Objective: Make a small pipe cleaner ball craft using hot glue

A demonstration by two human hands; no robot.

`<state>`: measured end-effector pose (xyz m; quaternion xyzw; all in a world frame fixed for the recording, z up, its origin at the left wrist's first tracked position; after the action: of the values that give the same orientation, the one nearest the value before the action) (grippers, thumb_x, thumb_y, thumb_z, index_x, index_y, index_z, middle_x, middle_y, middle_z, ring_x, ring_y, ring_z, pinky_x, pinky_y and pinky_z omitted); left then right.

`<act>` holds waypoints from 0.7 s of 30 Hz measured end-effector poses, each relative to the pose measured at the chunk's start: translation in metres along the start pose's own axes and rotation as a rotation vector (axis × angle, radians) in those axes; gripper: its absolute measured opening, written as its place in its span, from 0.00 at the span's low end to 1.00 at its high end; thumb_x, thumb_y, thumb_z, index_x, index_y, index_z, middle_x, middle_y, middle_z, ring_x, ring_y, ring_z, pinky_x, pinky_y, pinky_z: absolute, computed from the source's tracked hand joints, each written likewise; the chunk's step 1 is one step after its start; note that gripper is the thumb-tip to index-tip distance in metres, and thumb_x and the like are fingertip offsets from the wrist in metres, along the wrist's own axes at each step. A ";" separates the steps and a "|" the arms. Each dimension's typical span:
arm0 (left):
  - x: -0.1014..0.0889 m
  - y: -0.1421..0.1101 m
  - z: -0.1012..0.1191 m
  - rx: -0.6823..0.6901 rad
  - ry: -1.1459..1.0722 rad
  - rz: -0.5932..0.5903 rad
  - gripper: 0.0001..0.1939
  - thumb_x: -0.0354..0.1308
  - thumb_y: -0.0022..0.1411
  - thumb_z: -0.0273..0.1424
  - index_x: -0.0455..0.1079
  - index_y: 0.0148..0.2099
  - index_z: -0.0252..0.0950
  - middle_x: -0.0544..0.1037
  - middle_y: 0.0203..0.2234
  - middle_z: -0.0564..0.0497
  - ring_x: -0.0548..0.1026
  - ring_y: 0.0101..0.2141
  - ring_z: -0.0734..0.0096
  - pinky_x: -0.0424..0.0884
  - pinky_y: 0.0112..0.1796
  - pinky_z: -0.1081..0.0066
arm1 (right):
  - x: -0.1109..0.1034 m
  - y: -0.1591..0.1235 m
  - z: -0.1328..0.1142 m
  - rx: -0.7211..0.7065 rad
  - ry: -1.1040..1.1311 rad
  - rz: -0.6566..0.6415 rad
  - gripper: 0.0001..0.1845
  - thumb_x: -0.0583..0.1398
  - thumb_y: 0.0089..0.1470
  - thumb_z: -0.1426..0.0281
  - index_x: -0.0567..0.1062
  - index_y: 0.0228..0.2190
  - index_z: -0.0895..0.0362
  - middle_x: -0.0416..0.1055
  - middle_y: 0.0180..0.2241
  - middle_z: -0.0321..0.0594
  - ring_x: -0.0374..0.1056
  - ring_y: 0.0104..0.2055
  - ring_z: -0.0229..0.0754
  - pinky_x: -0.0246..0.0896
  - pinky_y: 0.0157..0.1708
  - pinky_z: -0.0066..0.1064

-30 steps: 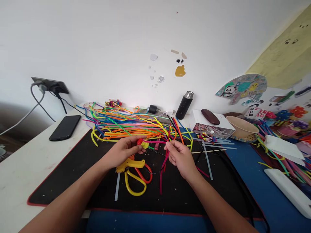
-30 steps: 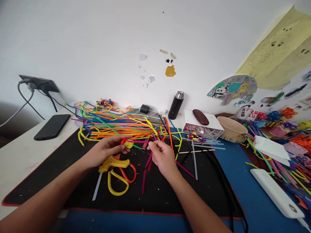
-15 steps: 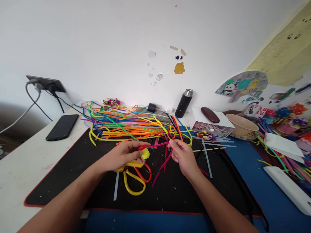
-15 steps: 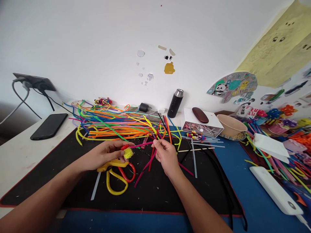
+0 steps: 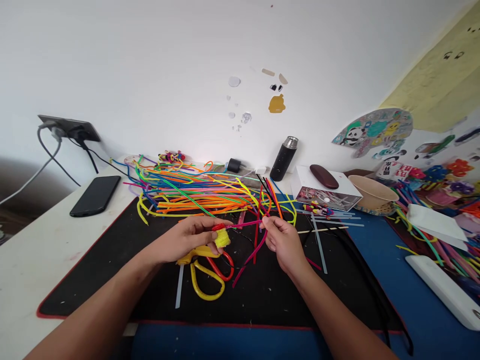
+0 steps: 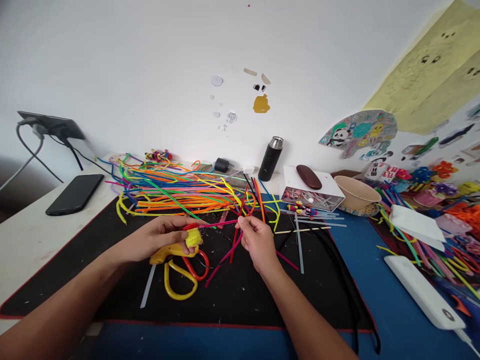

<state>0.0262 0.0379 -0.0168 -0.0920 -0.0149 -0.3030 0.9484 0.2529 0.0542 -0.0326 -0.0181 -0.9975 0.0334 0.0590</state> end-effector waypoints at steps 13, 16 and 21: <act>0.000 -0.004 0.007 0.051 -0.329 0.000 0.24 0.72 0.61 0.36 0.82 0.57 0.32 0.87 0.35 0.39 0.85 0.32 0.61 0.81 0.38 0.66 | 0.008 -0.003 0.002 0.016 0.031 -0.016 0.28 0.73 0.49 0.46 0.76 0.25 0.58 0.48 0.14 0.22 0.41 0.15 0.28 0.38 0.16 0.24; 0.000 -0.003 0.010 0.067 -0.392 -0.006 0.22 0.72 0.60 0.33 0.82 0.56 0.32 0.87 0.37 0.39 0.85 0.30 0.62 0.81 0.37 0.66 | 0.009 -0.005 0.002 0.016 0.027 -0.022 0.28 0.72 0.49 0.45 0.76 0.25 0.58 0.48 0.14 0.22 0.41 0.15 0.28 0.39 0.15 0.25; 0.000 -0.003 0.011 0.079 -0.429 -0.031 0.21 0.70 0.61 0.31 0.82 0.56 0.31 0.87 0.36 0.38 0.84 0.29 0.63 0.80 0.34 0.69 | 0.011 -0.008 0.006 0.025 0.027 -0.026 0.28 0.72 0.50 0.45 0.76 0.25 0.57 0.47 0.14 0.22 0.41 0.15 0.28 0.39 0.15 0.24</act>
<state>0.0248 0.0379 -0.0055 -0.1171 -0.2297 -0.2904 0.9215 0.2413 0.0467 -0.0371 -0.0049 -0.9963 0.0447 0.0731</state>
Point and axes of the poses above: each hand's wrist, its own y-axis towards the middle knuckle, its own x-axis out of the palm, z = x × y, the point moved 9 cm from there along y, towards the middle knuckle
